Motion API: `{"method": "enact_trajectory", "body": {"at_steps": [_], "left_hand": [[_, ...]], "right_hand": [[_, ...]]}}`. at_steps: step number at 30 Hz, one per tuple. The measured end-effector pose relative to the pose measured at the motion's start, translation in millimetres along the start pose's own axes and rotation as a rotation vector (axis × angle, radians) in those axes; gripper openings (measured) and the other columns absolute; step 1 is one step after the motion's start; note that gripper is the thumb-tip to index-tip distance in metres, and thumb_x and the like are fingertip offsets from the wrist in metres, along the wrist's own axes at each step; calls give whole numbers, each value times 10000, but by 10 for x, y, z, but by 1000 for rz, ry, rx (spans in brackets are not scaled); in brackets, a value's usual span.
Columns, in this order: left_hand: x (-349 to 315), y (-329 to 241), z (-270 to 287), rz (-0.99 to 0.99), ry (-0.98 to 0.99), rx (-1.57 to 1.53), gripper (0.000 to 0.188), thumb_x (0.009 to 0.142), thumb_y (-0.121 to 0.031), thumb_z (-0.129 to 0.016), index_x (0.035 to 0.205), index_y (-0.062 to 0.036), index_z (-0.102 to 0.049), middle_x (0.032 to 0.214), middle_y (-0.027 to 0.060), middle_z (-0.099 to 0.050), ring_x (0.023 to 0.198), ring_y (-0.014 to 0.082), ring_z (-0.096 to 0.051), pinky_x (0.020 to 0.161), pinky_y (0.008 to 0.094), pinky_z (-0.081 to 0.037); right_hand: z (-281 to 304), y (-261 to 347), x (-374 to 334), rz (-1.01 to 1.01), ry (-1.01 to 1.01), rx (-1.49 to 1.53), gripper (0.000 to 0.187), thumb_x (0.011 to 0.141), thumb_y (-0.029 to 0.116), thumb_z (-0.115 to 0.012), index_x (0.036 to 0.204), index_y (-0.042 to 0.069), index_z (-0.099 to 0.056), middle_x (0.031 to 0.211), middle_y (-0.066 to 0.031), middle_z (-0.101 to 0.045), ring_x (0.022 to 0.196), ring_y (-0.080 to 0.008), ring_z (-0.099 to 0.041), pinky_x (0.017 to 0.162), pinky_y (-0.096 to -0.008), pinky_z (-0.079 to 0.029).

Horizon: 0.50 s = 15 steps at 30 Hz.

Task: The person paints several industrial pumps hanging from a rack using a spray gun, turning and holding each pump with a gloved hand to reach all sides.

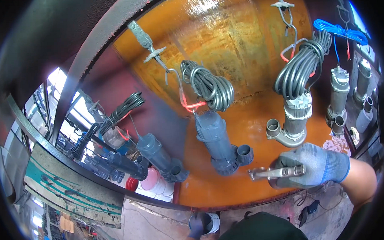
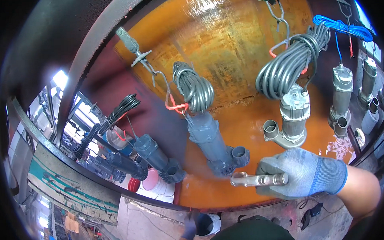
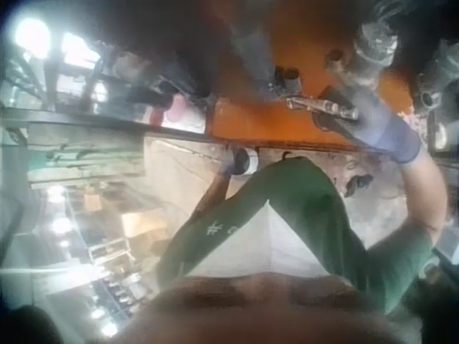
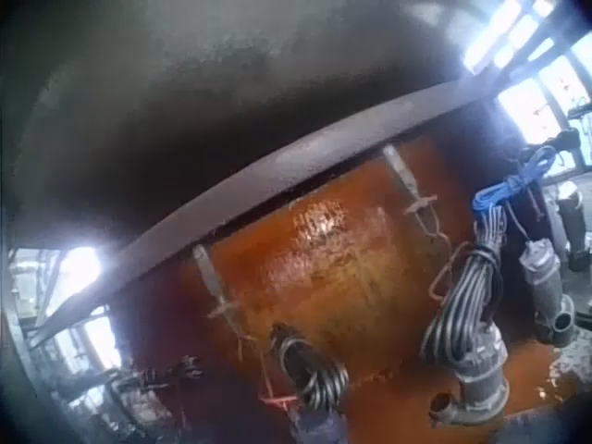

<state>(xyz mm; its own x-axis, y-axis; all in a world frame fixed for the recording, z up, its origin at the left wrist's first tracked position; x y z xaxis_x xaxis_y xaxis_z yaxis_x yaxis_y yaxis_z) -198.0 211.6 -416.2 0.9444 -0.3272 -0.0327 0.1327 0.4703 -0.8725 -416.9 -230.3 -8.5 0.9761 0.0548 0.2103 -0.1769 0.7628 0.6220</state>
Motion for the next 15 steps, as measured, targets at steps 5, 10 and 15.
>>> {"method": "enact_trajectory", "body": {"at_steps": [5, 10, 15], "left_hand": [[887, -2235, 407, -634, 1, -79, 351, 1086, -213, -583, 1329, 23, -676, 1335, 173, -676, 1255, 289, -637, 1084, 407, -499], [901, -4413, 589, -971, -110, -88, 469, 1107, -268, -580, 1440, 61, -610, 1437, 165, -636, 1314, 285, -623, 1177, 430, -459], [781, -5329, 396, -1182, -102, 5, 458, 1091, -194, -561, 1493, 24, -591, 1526, 173, -553, 1347, 278, -597, 1186, 416, -459]], "right_hand": [[-156, -324, -440, -305, -126, 197, 276, 916, 228, -807, 1110, 46, -737, 885, -174, -760, 816, -347, -766, 761, -436, -596], [-76, -400, -494, -408, -534, 579, 285, 979, 49, -632, 1246, -29, -695, 893, -79, -741, 796, -134, -684, 766, -316, -564], [-399, -148, -523, -181, -240, 420, 233, 933, 118, -799, 1132, 19, -727, 956, -120, -787, 815, -240, -778, 757, -367, -590]]}}
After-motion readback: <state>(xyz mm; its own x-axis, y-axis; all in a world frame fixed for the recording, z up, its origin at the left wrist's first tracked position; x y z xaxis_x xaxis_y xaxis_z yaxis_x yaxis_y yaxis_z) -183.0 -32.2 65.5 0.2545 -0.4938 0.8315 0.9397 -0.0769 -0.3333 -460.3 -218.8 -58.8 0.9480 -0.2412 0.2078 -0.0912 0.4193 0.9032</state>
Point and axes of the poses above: each hand's wrist, its own x-axis towards the middle knuckle, its own z-axis out of the back of the hand, y = z × x, the point moved 7 cm from there along x, towards the middle knuckle
